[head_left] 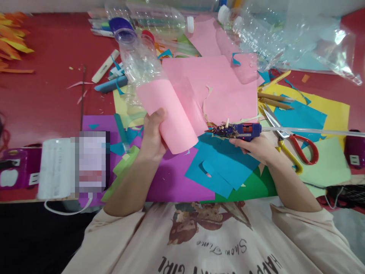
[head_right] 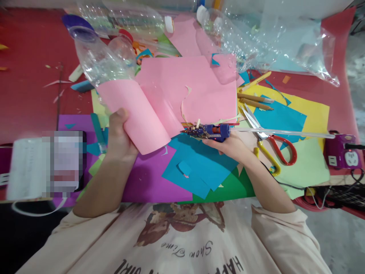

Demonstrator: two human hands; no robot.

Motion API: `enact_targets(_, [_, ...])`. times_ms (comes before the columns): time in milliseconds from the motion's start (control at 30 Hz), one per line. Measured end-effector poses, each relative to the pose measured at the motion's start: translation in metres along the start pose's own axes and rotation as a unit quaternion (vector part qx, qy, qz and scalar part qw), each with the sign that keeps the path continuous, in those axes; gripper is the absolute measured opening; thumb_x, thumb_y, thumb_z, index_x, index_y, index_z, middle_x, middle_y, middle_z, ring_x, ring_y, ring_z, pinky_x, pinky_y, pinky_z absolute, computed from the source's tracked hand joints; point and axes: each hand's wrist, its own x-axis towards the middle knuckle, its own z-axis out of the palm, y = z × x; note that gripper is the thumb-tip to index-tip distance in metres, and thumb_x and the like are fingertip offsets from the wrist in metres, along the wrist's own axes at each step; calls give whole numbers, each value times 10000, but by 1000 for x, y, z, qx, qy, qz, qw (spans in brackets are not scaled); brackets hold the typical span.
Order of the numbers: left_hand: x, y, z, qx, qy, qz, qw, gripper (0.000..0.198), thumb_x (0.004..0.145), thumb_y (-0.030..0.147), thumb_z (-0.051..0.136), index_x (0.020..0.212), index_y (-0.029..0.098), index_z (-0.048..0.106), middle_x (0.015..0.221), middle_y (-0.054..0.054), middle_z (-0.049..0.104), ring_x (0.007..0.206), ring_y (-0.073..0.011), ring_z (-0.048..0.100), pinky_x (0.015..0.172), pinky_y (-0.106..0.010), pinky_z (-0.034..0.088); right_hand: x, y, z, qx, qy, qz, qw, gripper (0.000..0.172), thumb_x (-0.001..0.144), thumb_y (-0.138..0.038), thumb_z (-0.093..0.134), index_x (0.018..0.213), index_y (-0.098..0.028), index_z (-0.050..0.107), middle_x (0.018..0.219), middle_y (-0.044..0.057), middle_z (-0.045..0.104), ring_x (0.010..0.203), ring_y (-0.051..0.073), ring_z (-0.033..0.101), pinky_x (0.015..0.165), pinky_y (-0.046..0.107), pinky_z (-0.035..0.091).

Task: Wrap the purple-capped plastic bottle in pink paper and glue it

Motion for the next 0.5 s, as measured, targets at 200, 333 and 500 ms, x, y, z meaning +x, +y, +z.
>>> enact_targets(200, [0,-3,-1,-9,2,-22,1000,507,504,476,803,854,220,541,772,22,604,830,-209,570,646,-329,453,0,-3,-1,-7,4,0,1000,352,714,-528,656,607,-208,557,456,-18,527,440,128,498,478,271,409])
enact_targets(333, [-1,-5,-2,26,4,-32,999,528,503,522,801,853,211,558,752,14,608,821,-208,582,656,-318,472,0,-5,-2,-16,4,-2,1000,363,721,-544,645,608,-209,560,445,-14,524,439,133,501,481,276,402])
enact_targets(500, [-8,-8,1,64,-24,-22,997,474,563,551,754,852,221,573,767,-31,628,807,-246,630,618,-340,488,1,-2,-1,-19,5,-2,1000,421,723,-564,641,537,-210,511,447,2,539,450,135,510,502,279,416])
